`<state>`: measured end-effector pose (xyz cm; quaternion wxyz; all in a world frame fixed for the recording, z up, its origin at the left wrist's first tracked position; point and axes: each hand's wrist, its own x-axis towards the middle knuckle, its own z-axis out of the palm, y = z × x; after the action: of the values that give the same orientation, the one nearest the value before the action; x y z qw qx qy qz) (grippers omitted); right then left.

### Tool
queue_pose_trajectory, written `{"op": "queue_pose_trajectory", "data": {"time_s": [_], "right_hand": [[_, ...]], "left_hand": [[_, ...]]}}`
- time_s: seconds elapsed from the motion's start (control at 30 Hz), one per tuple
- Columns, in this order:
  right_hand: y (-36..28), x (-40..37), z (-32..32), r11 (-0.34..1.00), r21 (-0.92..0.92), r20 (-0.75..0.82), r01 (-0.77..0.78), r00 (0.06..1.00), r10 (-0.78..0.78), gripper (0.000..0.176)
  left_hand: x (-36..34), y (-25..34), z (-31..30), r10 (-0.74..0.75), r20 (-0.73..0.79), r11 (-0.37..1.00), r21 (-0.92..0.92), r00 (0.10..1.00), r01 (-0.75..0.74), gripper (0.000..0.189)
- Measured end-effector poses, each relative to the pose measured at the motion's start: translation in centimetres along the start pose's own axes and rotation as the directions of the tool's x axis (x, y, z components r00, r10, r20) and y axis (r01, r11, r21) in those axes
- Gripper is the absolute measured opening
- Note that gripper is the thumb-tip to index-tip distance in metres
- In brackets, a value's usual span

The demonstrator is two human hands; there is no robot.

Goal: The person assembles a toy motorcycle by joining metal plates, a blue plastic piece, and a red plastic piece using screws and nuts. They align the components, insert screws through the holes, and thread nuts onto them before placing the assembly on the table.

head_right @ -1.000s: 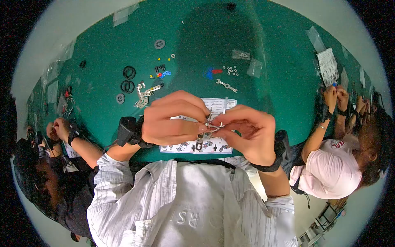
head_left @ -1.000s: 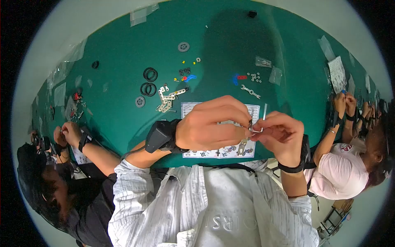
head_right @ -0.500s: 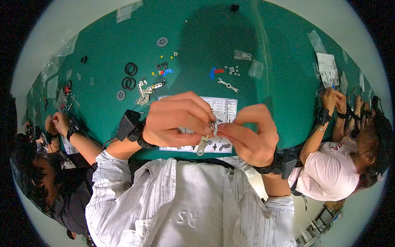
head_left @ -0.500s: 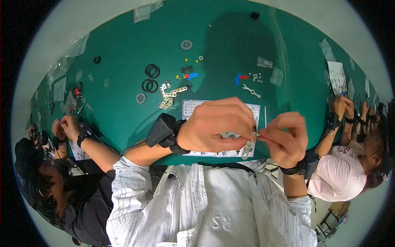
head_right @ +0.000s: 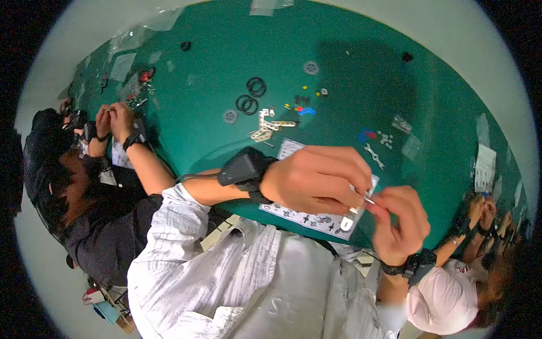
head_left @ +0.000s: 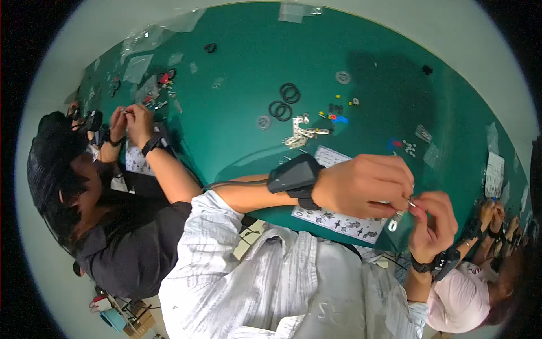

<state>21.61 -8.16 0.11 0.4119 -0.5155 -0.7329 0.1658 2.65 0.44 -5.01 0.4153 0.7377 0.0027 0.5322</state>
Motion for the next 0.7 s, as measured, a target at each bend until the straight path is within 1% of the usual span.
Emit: {"op": "queue_pose_trajectory", "data": {"time_s": [0.03,0.07,0.1,0.17,0.23,0.27,0.37,0.4,0.5,0.53,0.6,0.7], "right_hand": [[-0.1,0.0,0.0,1.0,-0.01,-0.007,-0.018,1.0,0.018,0.014],[-0.4,0.0,0.2,0.995,0.02,-0.008,-0.101,0.995,0.101,0.015],[-0.2,0.0,0.5,0.985,0.067,-0.017,-0.157,0.987,0.158,0.012],[0.0,0.0,1.0,0.921,0.22,0.014,-0.32,0.946,0.325,0.005],[0.1,0.0,1.4,0.748,0.457,0.111,-0.481,0.865,0.488,0.004],[0.2,0.1,1.4,0.627,0.56,0.173,-0.542,0.817,0.551,0.005],[0.6,0.6,0.7,0.505,0.6,0.305,-0.62,0.761,0.573,0.008],[0.6,0.5,0.7,0.459,0.65,0.304,-0.606,0.761,0.573,0.009],[-0.4,1.0,1.0,0.416,0.758,0.205,-0.502,0.789,0.58,0.01],[0.1,0.4,1.2,0.429,0.781,0.197,-0.453,0.831,0.52,0.01],[0.0,0.4,1.2,0.468,0.753,0.21,-0.462,0.843,0.495,0.011],[-0.2,0.4,1.2,0.49,0.735,0.242,-0.47,0.855,0.458,0.011]], "left_hand": [[0.1,0.0,-0.2,0.017,0.034,0.999,0.043,0.999,-0.018,0.017],[0.1,-0.2,-0.6,0.036,0.069,0.995,0.087,0.997,-0.042,0.017],[0.2,-0.2,-1.0,0.055,0.104,0.988,0.135,0.993,-0.069,0.017],[0.3,0.1,-1.3,0.072,0.161,0.954,0.276,0.984,-0.115,0.018],[0.3,-0.1,-1.2,0.109,0.189,0.905,0.386,0.976,-0.176,0.019],[0.3,-0.4,-1.3,0.129,0.21,0.9,0.385,0.969,-0.204,0.018],[1.1,-0.6,-2.3,0.169,0.263,0.885,0.383,0.95,-0.264,0.017],[1.4,-0.6,-2.7,0.138,0.273,0.905,0.356,0.952,-0.233,0.019],[1.3,-0.4,-2.3,0.083,0.173,0.943,0.304,0.981,-0.133,0.023],[1.2,-0.3,-2.2,0.07,0.148,0.953,0.283,0.986,-0.11,0.023],[1.2,-0.3,-2.0,0.041,0.096,0.969,0.24,0.995,-0.064,0.025],[1.3,-0.4,-2.2,0.038,0.097,0.976,0.209,0.995,-0.058,0.025]]}}
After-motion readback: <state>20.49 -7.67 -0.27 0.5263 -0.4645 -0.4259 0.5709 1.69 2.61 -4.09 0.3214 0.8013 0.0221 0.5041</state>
